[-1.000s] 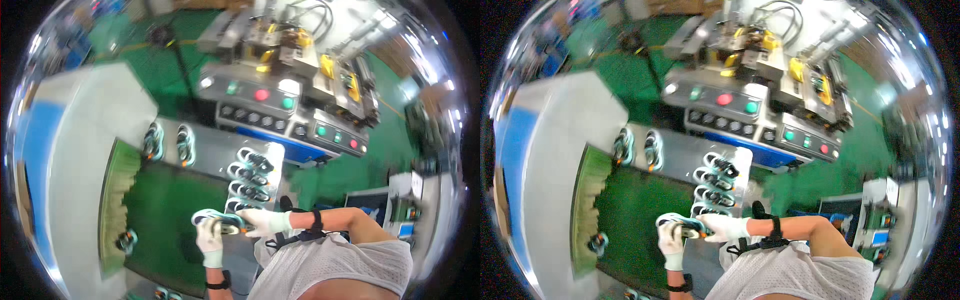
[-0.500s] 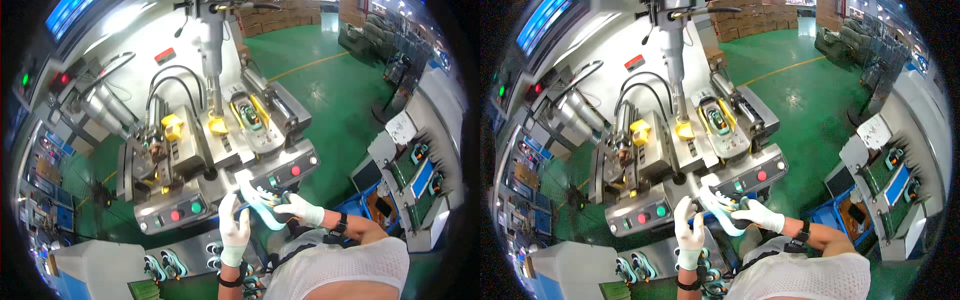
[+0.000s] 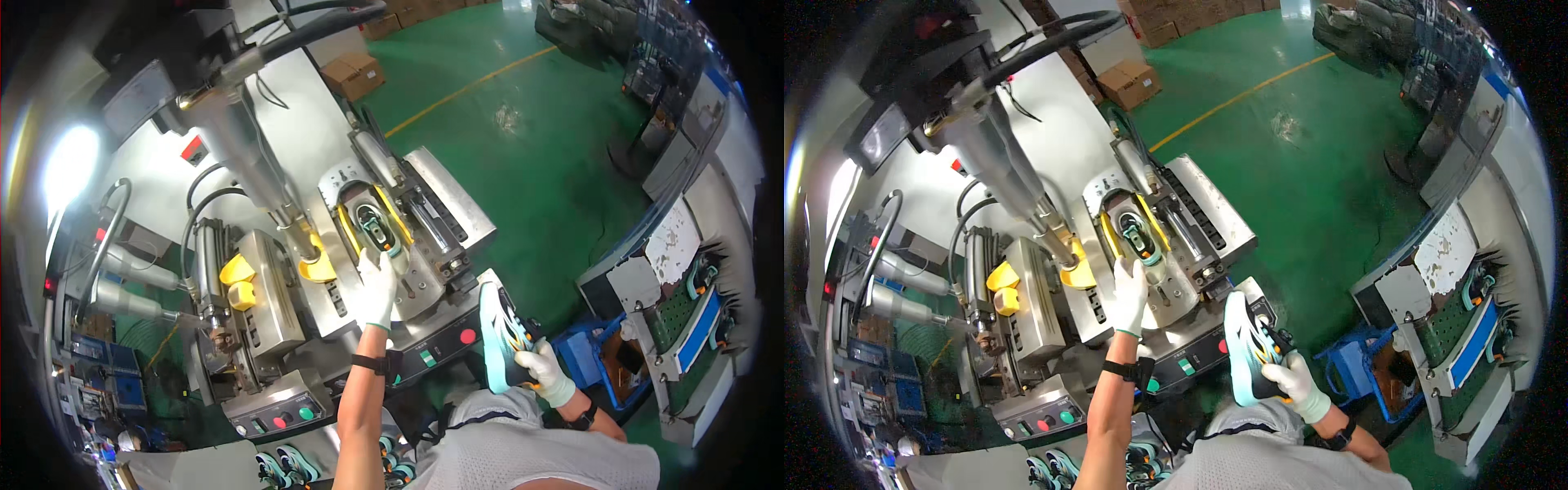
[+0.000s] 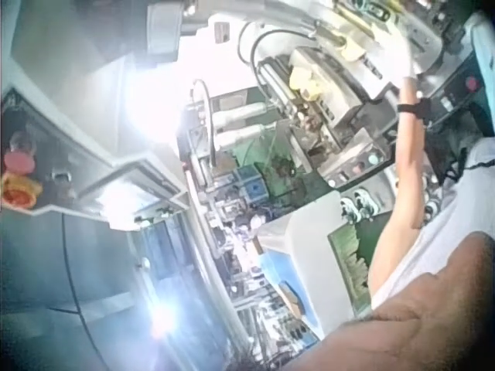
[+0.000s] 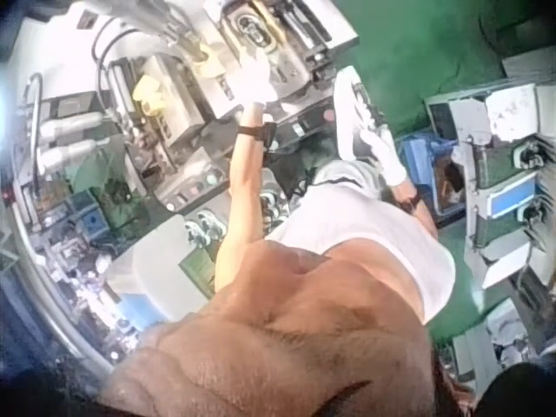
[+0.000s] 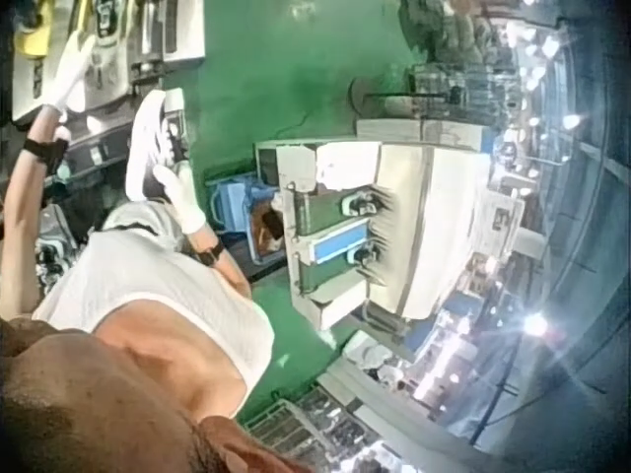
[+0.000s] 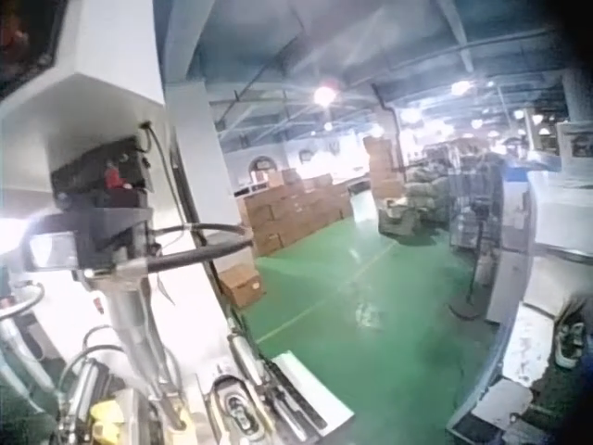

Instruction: Operating a shoe pressing machine to attach soles and maintain sneaker shape on a factory assembly line.

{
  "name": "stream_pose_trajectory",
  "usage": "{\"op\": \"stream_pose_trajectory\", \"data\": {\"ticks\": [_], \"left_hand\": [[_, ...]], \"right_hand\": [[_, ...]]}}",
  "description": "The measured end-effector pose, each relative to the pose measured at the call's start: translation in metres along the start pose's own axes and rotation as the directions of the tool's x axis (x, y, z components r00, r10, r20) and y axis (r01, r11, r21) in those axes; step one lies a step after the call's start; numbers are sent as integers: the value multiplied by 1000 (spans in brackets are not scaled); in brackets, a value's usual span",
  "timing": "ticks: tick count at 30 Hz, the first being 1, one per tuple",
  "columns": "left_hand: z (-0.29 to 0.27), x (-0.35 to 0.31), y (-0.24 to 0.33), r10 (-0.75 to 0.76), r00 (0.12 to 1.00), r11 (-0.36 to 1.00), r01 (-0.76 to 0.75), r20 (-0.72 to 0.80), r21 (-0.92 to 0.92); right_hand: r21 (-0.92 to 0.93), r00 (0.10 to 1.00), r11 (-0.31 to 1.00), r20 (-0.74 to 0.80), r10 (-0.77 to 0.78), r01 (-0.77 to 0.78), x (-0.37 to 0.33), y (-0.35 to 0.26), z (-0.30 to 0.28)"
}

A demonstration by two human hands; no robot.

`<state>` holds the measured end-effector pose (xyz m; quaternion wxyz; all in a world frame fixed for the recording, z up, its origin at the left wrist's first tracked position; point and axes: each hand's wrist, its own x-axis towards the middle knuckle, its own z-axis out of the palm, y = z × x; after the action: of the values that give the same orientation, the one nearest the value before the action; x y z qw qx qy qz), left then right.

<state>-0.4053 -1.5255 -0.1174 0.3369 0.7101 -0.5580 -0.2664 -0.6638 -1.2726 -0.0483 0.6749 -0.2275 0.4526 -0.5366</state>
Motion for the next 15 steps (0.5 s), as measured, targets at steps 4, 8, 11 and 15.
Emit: {"op": "stream_pose_trajectory", "data": {"ticks": [4,8,11,15], "left_hand": [[17,34,-6,18,997,987,-29,-70,-156],[16,55,-2,70,997,946,-76,-31,-314],[8,54,4,84,995,995,-87,-60,-46],[-28,26,13,246,957,967,-232,155,-107]], "right_hand": [[28,997,998,-55,-55,57,-19,-3,-17],[16,998,1000,-67,11,-10,-20,-7,-18],[50,996,999,-90,14,-9,-17,-5,-14],[-57,989,997,-145,39,-48,-20,1,-24]]}}
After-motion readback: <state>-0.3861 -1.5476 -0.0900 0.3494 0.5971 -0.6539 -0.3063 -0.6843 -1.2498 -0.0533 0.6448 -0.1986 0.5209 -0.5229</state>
